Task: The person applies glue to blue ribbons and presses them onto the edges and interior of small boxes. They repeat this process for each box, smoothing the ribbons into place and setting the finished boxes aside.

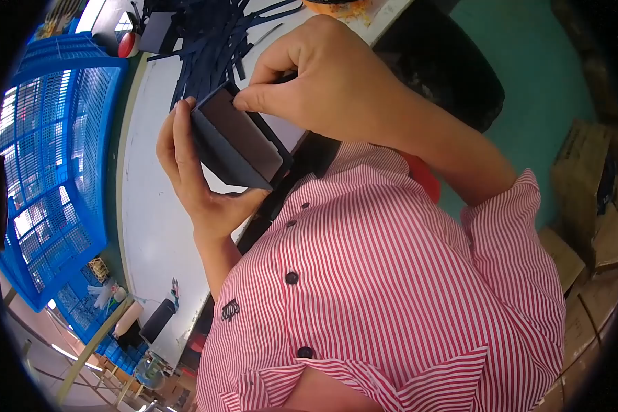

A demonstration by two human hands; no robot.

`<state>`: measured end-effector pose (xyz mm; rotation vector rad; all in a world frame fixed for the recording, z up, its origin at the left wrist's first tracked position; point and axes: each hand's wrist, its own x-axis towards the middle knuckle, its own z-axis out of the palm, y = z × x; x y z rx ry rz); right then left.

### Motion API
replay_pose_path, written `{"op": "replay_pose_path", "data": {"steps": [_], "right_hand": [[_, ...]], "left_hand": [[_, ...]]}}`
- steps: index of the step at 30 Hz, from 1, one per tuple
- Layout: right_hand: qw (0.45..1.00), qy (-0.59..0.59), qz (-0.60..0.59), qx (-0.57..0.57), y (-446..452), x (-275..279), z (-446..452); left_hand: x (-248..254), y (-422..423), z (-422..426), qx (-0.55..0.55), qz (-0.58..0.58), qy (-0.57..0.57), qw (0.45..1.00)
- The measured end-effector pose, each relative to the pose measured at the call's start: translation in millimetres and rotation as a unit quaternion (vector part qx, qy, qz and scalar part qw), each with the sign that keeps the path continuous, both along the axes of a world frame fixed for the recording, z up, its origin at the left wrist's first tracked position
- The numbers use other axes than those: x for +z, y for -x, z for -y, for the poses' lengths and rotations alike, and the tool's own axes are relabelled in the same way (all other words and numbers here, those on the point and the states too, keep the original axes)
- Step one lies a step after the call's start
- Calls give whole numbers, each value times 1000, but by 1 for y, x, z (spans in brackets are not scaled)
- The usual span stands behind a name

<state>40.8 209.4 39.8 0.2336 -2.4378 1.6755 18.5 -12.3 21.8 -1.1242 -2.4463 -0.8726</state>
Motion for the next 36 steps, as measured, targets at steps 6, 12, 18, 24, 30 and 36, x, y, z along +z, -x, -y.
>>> {"op": "replay_pose_path", "data": {"steps": [6, 12, 18, 24, 30, 36], "right_hand": [[996, 4, 88, 20, 3, 10, -3], [997, -76, 25, 2, 8, -15, 3], [989, -60, 132, 28, 12, -37, 3], [982, 99, 128, 94, 10, -32, -10], [995, -42, 64, 59, 12, -27, -2], [983, 66, 151, 79, 10, -35, -8]], "left_hand": [[-2, -1, -1, 5, 24, -5, 1000], [-6, 0, -10, -18, -24, -18, 999], [-10, -4, -11, -2, 71, 39, 997], [-12, 1, -2, 3, 88, 1, 996], [-4, 1, -9, -13, 70, 19, 997], [-10, 1, -7, -11, 130, -10, 991]]}}
